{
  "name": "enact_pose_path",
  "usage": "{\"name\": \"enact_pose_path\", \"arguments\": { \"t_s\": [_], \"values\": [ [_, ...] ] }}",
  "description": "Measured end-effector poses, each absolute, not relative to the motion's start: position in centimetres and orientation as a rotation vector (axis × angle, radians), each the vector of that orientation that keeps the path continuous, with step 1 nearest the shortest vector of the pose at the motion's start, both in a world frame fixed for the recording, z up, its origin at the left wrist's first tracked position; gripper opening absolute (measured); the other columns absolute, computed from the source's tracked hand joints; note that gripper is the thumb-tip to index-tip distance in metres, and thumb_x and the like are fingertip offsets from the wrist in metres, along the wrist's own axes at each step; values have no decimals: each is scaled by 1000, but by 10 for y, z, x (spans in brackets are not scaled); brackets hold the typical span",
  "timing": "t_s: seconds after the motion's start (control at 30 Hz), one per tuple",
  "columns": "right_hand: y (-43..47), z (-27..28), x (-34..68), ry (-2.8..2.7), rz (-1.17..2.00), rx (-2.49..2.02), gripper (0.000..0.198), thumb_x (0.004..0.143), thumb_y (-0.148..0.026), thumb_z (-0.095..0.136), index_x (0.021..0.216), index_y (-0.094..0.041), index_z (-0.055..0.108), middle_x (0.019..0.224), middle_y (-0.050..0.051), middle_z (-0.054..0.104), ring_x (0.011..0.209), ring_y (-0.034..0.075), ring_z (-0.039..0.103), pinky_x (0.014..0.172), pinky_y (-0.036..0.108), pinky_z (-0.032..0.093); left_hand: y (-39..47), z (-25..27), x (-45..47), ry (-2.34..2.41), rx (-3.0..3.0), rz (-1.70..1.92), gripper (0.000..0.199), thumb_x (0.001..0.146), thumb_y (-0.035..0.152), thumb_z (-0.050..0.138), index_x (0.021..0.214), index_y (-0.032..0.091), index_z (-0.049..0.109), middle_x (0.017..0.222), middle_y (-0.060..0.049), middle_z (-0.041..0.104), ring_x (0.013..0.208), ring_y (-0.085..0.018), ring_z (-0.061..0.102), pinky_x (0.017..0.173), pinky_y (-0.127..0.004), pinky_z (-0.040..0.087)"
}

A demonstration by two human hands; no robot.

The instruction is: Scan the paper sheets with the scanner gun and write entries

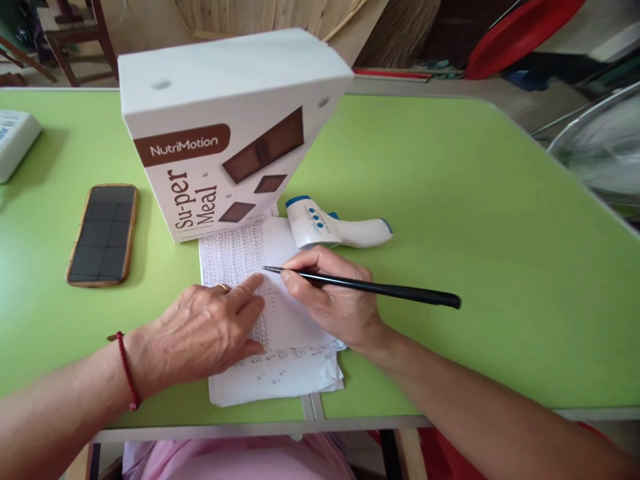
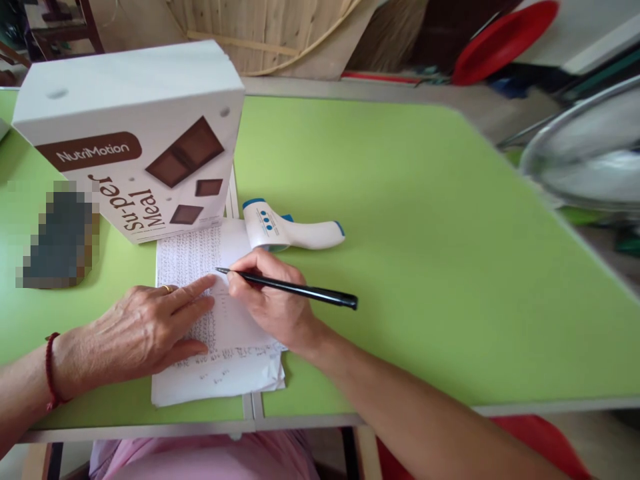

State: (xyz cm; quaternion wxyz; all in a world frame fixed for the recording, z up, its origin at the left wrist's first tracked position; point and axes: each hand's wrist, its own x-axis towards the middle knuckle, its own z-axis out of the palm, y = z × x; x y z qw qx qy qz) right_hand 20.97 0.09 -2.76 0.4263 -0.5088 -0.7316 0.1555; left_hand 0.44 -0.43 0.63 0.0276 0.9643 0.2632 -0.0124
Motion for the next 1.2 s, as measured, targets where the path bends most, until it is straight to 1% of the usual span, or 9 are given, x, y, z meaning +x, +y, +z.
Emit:
{"name": "enact_pose_path", "arguments": {
  "t_s": [0.1, 0.37, 0.5, 0.73, 1.0, 1.2],
  "values": [
    [1, -26, 209, -1832, 373, -1279, 13, 81, -20, 59, 69, -22, 55, 52, -6, 57, 42, 8, 51, 42, 19, 43, -5, 7, 4, 812, 2990, -43, 40, 89, 42, 61, 114, 10, 61, 139, -22, 52, 69, -24, 71, 53, -35, 58],
    [0, -26, 210, -1870, 374, -1282, 12, 80, -21, 58, 69, -23, 55, 53, -5, 60, 42, 9, 52, 42, 21, 44, -4, 10, 5, 809, 2957, -45, 37, 90, 39, 61, 112, 10, 60, 136, -23, 54, 72, -25, 71, 53, -35, 57],
    [0, -26, 210, -1851, 350, -1299, 12, 80, -23, 58, 68, -23, 56, 52, -5, 60, 42, 10, 52, 41, 21, 44, -4, 9, 4, 811, 2953, -43, 37, 89, 39, 62, 113, 10, 60, 136, -22, 55, 71, -25, 71, 53, -37, 58],
    [2, -24, 210, -1849, 349, -1257, 12, 80, -19, 58, 68, -23, 54, 52, -6, 60, 42, 9, 52, 42, 20, 42, -3, 10, 4, 812, 2975, -51, 37, 90, 40, 61, 113, 11, 59, 136, -21, 55, 71, -23, 70, 53, -34, 57],
    [2, -25, 210, -1855, 356, -1271, 13, 80, -21, 58, 68, -23, 54, 54, -5, 60, 42, 9, 51, 42, 21, 43, -3, 9, 3, 801, 2974, -43, 38, 91, 40, 59, 114, 10, 58, 136, -22, 55, 70, -23, 69, 53, -35, 56],
    [2, -24, 211, -1857, 374, -1263, 14, 79, -19, 58, 68, -23, 52, 52, -6, 58, 41, 9, 51, 41, 21, 43, -3, 8, 2, 799, 2963, -14, 37, 92, 39, 58, 114, 10, 57, 136, -23, 54, 71, -23, 70, 55, -34, 56]
  ]
}}
